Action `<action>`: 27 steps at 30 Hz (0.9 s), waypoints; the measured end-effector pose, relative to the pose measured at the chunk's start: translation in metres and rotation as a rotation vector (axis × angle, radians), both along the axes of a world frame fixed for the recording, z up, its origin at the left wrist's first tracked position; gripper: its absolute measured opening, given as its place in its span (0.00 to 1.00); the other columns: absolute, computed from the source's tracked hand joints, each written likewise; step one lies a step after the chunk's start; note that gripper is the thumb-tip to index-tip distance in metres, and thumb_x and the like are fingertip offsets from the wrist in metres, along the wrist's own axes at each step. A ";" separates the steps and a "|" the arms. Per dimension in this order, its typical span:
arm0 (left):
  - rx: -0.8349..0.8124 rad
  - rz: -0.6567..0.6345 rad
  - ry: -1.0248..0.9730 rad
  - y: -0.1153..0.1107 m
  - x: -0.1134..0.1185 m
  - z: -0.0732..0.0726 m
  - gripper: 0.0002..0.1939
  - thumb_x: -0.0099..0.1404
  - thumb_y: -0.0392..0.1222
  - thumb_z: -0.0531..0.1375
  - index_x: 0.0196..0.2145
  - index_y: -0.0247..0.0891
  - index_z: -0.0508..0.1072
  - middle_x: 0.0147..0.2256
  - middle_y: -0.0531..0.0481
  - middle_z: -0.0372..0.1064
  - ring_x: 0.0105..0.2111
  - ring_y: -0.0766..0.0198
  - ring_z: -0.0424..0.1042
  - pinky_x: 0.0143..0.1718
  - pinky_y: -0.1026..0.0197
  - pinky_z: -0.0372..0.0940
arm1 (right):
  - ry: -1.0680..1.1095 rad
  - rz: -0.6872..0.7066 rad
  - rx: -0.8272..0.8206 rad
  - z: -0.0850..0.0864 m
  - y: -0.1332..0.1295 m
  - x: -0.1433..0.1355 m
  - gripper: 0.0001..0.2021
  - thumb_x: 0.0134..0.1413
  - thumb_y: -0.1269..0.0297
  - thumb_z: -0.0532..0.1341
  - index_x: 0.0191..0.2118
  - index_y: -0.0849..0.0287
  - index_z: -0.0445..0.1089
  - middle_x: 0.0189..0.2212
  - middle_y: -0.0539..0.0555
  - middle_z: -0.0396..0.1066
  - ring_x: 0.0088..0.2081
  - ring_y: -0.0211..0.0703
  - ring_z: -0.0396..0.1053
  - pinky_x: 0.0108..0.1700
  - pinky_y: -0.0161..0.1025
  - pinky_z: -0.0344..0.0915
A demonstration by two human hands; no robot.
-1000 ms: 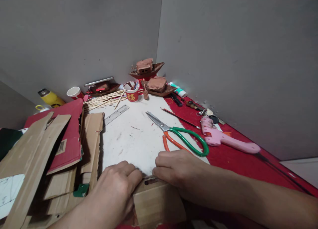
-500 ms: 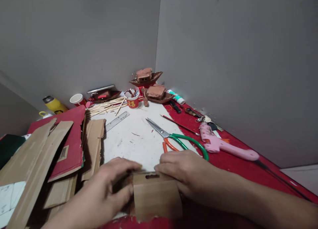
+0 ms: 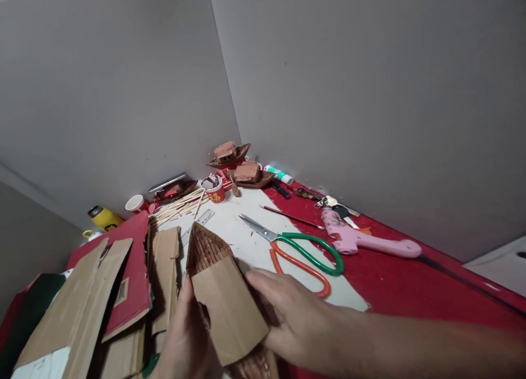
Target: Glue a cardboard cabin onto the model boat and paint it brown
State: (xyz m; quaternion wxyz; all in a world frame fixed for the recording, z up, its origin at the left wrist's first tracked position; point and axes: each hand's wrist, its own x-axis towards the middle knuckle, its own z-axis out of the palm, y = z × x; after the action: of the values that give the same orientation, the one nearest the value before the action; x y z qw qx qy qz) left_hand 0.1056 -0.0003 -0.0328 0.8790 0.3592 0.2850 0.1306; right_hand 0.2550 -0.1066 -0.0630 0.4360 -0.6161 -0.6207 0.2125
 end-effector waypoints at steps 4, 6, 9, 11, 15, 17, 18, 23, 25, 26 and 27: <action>-0.103 0.013 0.111 0.019 -0.012 0.004 0.34 0.62 0.62 0.56 0.55 0.33 0.70 0.41 0.36 0.78 0.43 0.46 0.76 0.46 0.49 0.69 | -0.113 0.092 -0.029 0.010 -0.011 0.003 0.21 0.47 0.57 0.68 0.45 0.62 0.70 0.38 0.57 0.73 0.37 0.47 0.70 0.39 0.39 0.65; -0.119 0.000 0.098 0.030 -0.014 0.005 0.35 0.62 0.64 0.55 0.52 0.30 0.72 0.39 0.35 0.78 0.40 0.47 0.77 0.42 0.50 0.70 | -0.207 0.113 -0.018 0.015 -0.013 0.015 0.21 0.52 0.56 0.66 0.49 0.61 0.70 0.40 0.58 0.73 0.40 0.48 0.71 0.42 0.40 0.65; -0.106 -0.011 -0.016 0.042 -0.010 0.006 0.34 0.64 0.64 0.52 0.48 0.28 0.74 0.40 0.34 0.77 0.36 0.51 0.78 0.37 0.54 0.72 | -0.456 -0.046 -0.142 0.021 -0.010 0.042 0.09 0.60 0.61 0.59 0.41 0.61 0.71 0.35 0.58 0.73 0.36 0.49 0.71 0.37 0.42 0.63; -0.098 -0.003 -0.074 0.045 -0.007 0.006 0.33 0.65 0.63 0.50 0.46 0.28 0.74 0.41 0.35 0.76 0.34 0.53 0.78 0.33 0.56 0.72 | -0.634 -0.168 -0.289 0.022 -0.006 0.059 0.09 0.61 0.62 0.57 0.36 0.61 0.70 0.33 0.59 0.72 0.34 0.51 0.71 0.34 0.42 0.61; -0.086 0.040 -0.099 0.049 -0.004 0.006 0.30 0.66 0.61 0.49 0.47 0.31 0.73 0.41 0.38 0.76 0.30 0.54 0.78 0.32 0.55 0.72 | -0.851 -0.192 -0.504 0.018 -0.001 0.075 0.09 0.60 0.66 0.56 0.43 0.63 0.69 0.33 0.60 0.72 0.30 0.54 0.74 0.27 0.40 0.55; -0.067 0.054 -0.096 0.051 -0.005 0.004 0.30 0.67 0.60 0.48 0.47 0.31 0.72 0.41 0.37 0.76 0.30 0.54 0.78 0.31 0.55 0.73 | -0.876 -0.166 -0.525 0.015 0.000 0.077 0.15 0.59 0.68 0.56 0.51 0.63 0.66 0.34 0.61 0.73 0.30 0.54 0.74 0.26 0.39 0.53; -0.053 0.057 -0.097 0.053 -0.006 0.003 0.30 0.67 0.60 0.48 0.47 0.31 0.72 0.42 0.37 0.76 0.30 0.54 0.78 0.31 0.55 0.73 | -0.879 -0.163 -0.524 0.013 -0.001 0.077 0.18 0.59 0.69 0.55 0.54 0.63 0.64 0.35 0.61 0.73 0.31 0.55 0.75 0.26 0.39 0.53; -0.035 0.078 -0.122 0.058 -0.010 0.002 0.28 0.67 0.60 0.49 0.46 0.31 0.72 0.41 0.38 0.77 0.30 0.55 0.78 0.30 0.57 0.72 | -0.882 -0.200 -0.512 0.009 0.000 0.077 0.27 0.57 0.72 0.53 0.63 0.64 0.57 0.40 0.65 0.73 0.34 0.58 0.75 0.28 0.41 0.56; -0.035 0.094 -0.125 0.059 -0.011 0.003 0.28 0.67 0.60 0.49 0.47 0.31 0.72 0.41 0.38 0.77 0.30 0.54 0.78 0.30 0.57 0.72 | -0.861 -0.202 -0.570 0.008 0.000 0.077 0.27 0.57 0.72 0.52 0.63 0.67 0.56 0.36 0.64 0.75 0.34 0.58 0.75 0.29 0.42 0.56; -0.035 0.106 -0.121 0.059 -0.011 0.003 0.28 0.67 0.60 0.50 0.47 0.31 0.72 0.41 0.37 0.77 0.30 0.54 0.78 0.30 0.57 0.72 | -0.849 -0.204 -0.594 0.007 0.001 0.078 0.28 0.57 0.72 0.51 0.64 0.68 0.55 0.34 0.63 0.76 0.34 0.59 0.75 0.29 0.42 0.56; -0.036 0.121 -0.117 0.058 -0.011 0.003 0.28 0.66 0.60 0.50 0.47 0.31 0.72 0.40 0.37 0.77 0.30 0.54 0.78 0.30 0.57 0.72 | -0.837 -0.206 -0.604 0.005 0.001 0.078 0.29 0.57 0.72 0.51 0.65 0.68 0.54 0.32 0.63 0.76 0.34 0.59 0.75 0.30 0.42 0.57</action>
State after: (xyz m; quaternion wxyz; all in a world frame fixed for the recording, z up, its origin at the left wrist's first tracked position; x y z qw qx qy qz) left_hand 0.0948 0.0579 -0.0303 0.8910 0.3172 0.2568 0.1990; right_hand 0.3333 -0.1053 -0.0579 -0.0275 -0.8042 -0.5891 0.0739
